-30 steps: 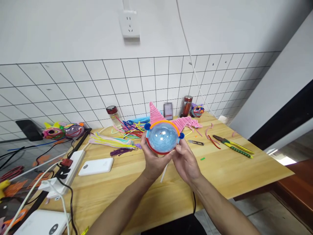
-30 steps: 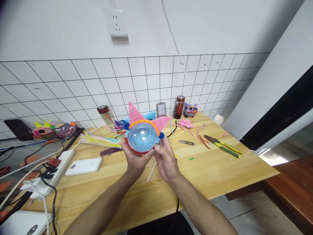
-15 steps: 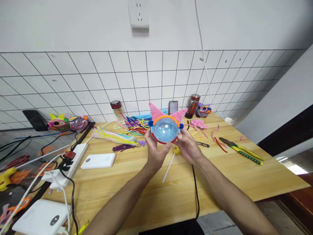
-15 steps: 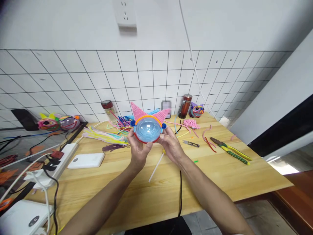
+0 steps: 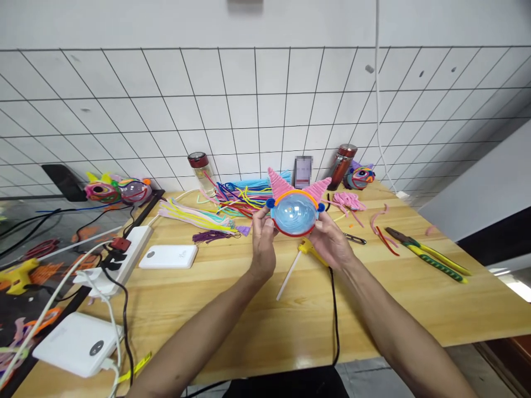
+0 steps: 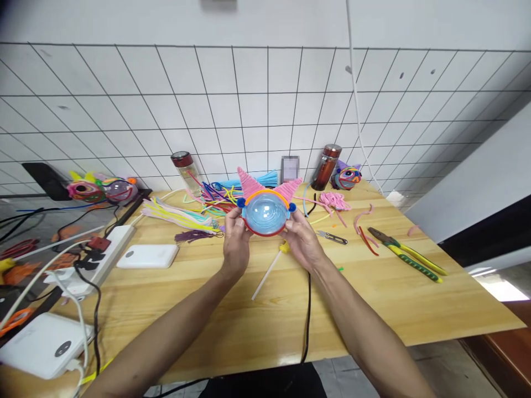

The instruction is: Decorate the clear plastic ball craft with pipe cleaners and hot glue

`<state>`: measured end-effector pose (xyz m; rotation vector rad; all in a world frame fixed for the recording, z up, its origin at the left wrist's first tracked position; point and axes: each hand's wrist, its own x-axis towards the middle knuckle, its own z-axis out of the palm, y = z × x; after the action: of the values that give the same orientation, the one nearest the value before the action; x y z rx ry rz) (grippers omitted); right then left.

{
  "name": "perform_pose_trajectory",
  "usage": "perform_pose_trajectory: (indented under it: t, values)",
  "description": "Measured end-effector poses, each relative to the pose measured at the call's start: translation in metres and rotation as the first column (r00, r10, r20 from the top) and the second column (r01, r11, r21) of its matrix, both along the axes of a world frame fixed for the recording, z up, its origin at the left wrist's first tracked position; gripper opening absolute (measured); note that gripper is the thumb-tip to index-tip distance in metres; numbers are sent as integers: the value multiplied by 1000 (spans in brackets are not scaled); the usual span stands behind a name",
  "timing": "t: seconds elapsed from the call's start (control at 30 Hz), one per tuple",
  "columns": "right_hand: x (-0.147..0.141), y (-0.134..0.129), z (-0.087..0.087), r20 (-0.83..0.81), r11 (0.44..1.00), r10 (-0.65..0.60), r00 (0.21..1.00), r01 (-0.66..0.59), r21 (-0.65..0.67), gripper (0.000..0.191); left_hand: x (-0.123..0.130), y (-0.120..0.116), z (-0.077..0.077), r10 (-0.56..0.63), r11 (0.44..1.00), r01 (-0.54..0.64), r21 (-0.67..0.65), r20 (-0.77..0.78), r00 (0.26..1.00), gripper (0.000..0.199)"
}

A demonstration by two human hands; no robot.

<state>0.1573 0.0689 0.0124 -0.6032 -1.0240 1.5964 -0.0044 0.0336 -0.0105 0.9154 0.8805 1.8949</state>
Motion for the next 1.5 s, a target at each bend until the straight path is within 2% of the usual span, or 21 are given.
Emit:
perform_pose_trajectory:
  t: [0.17, 0.53, 0.73, 1.0, 1.17, 1.5]
  values:
    - [-2, -2, -1, -7, 1000, -16, 1000, 16, 2, 32, -3, 2, -1, 3, 1000, -3, -10, -16, 1000, 48]
    - [-3, -3, 1, -15, 1000, -24, 1000, 25, 12, 50, -5, 3, 1, -6, 1000, 6, 3, -36, 999, 52]
    - [-4, -3, 0, -37, 1000, -27, 999, 27, 3, 42, -7, 4, -1, -14, 1000, 15, 19, -31, 999, 53]
    - [-4, -4, 2, -26, 999, -32, 999, 32, 17, 50, -7, 4, -2, -58, 998, 60, 22, -62, 996, 59]
    - [-4, -3, 3, -44, 999, -37, 998, 37, 4, 56, -7, 6, -6, -46, 999, 47, 13, -50, 998, 57]
    - [-6, -4, 1, -32, 999, -40, 999, 41, 6, 50, -7, 7, -9, -47, 999, 47, -12, -13, 999, 60]
